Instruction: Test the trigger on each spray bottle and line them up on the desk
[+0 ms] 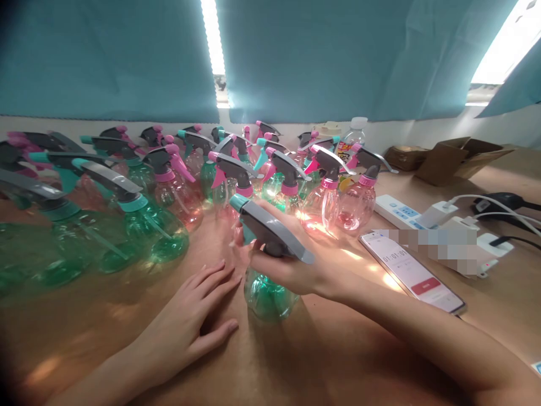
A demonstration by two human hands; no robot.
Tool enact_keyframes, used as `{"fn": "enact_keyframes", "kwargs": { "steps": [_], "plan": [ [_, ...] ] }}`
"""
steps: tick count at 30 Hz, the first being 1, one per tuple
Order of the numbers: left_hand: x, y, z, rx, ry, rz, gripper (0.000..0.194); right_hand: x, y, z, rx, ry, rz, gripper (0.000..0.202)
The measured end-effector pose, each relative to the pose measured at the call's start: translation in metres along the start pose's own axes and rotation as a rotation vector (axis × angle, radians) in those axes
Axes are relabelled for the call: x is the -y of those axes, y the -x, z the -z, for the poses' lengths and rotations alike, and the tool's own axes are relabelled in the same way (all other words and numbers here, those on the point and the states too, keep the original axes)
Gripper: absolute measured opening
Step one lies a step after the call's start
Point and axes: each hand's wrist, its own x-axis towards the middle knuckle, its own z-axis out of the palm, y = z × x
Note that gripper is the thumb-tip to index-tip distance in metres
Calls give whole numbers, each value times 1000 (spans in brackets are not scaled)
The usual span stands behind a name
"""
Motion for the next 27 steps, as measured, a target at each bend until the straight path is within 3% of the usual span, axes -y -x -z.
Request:
{"fn": "enact_keyframes", "kwargs": {
  "steps": [6,14,27],
  "plan": [
    [0,-1,1,13,12,9,55,7,-8,-7,4,-123,66,49],
    [0,-2,3,17,30,11,55,13,-9,-9,-57,-108,57,49],
    [-1,-1,1,19,6,7,57,7,-9,-9,-15,-109,63,52]
  ]
}}
